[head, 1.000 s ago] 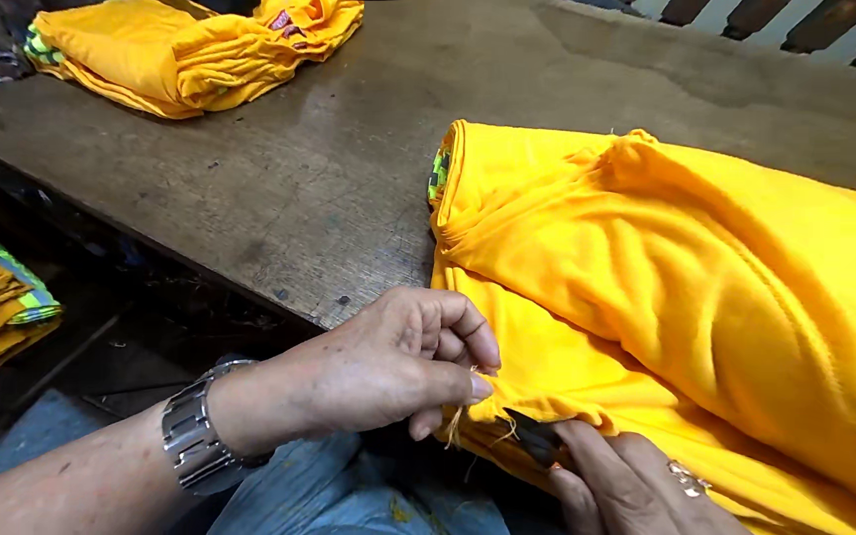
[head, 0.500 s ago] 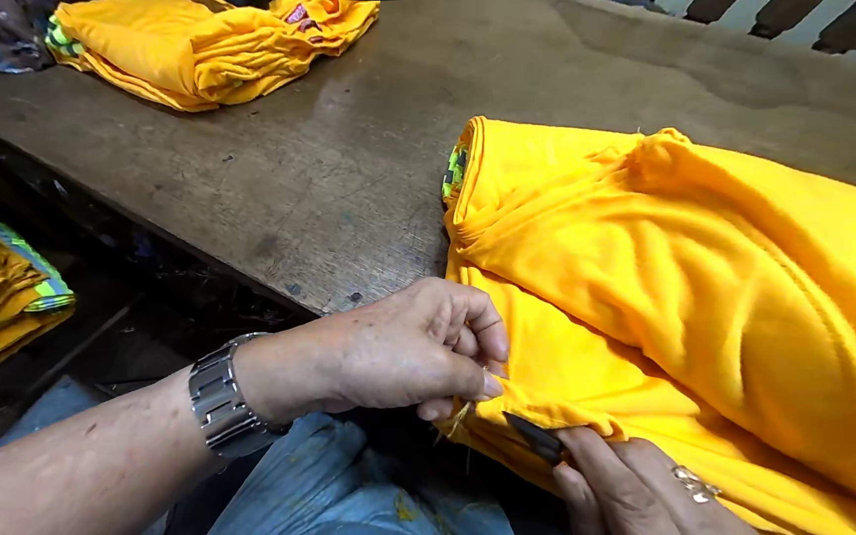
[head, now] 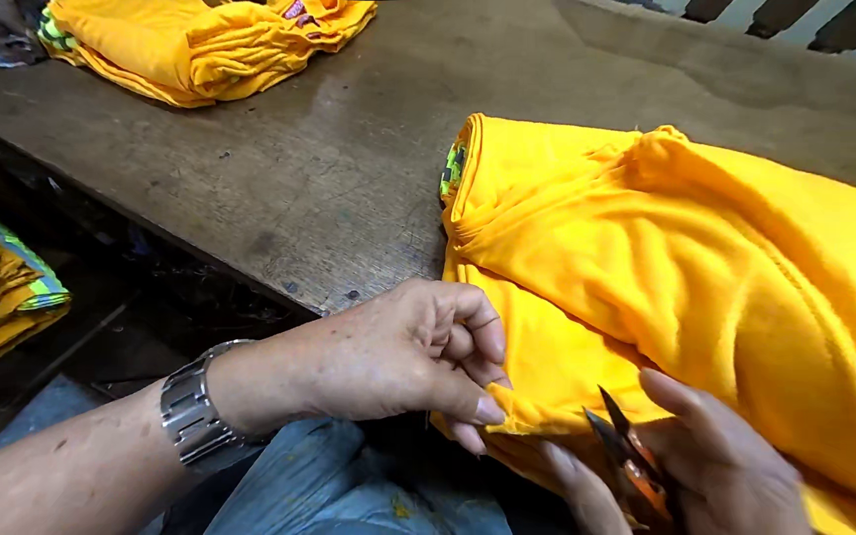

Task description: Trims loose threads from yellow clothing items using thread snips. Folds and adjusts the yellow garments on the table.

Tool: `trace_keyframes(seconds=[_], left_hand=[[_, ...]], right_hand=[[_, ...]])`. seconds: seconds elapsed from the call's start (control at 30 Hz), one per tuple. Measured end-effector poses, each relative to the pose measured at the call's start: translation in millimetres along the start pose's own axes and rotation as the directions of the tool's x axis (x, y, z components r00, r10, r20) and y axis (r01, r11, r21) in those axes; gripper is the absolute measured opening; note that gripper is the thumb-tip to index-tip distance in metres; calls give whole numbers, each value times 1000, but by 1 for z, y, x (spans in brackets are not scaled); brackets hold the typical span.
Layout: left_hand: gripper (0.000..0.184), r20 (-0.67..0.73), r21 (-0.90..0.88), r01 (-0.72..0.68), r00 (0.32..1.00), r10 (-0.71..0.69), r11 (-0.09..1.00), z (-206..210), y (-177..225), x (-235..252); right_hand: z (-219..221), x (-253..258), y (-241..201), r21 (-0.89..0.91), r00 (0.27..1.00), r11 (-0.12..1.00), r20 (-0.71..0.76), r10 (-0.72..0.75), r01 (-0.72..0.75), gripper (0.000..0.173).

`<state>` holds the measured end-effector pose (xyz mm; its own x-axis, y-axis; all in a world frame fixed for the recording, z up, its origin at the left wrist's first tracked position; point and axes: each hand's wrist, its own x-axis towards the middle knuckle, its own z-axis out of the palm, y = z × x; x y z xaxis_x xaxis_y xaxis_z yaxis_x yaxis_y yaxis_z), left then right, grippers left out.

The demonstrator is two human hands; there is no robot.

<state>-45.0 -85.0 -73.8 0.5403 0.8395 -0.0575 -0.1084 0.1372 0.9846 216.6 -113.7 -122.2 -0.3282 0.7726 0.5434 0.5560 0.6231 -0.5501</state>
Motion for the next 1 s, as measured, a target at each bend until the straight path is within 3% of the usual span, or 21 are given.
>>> trace_keyframes(seconds=[0.07,0.13,0.23,0.33,0.43,0.47,0.57,0.7,0.87,1.0], left_hand=[[30,-12,32,-30,999,30,999,-2,2,-4],[33,-62,19,-64,996,65,998,-3,3,-11],[34,-141,15,-117,983,117,993,-8,0,-27],[35,-133,12,-47,990,48,999,-14,-15,-48],[22,-68,189,126,991,-115,974,-15,-38,-63],[13,-53,274,123,992,-113,954,-13,-46,-66],[21,-112,533,-46,986,125,845,-4,-58,-66],[9,-210,732,-169,866,454,660,6,-44,-48],[7,-167,739,-295,790,590,605,16,-32,-31],[19,-167,834,-241,747,643,496,22,-42,-29]], right_hand=[[1,8,0,-21,999,1000,54,-6,7,33],[1,12,2,39,996,999,84,-2,-1,19],[-1,13,4,233,994,968,80,73,-90,13],[-6,15,3,354,985,920,88,149,-171,9],[-9,19,-2,399,970,885,114,214,-243,6],[-10,20,-3,414,965,871,118,235,-263,6],[-11,21,-4,456,953,837,125,275,-302,7],[-10,21,-7,479,942,812,127,311,-333,9],[-21,31,-9,435,959,857,62,278,-276,7],[-44,60,3,303,971,929,-44,236,-213,4]])
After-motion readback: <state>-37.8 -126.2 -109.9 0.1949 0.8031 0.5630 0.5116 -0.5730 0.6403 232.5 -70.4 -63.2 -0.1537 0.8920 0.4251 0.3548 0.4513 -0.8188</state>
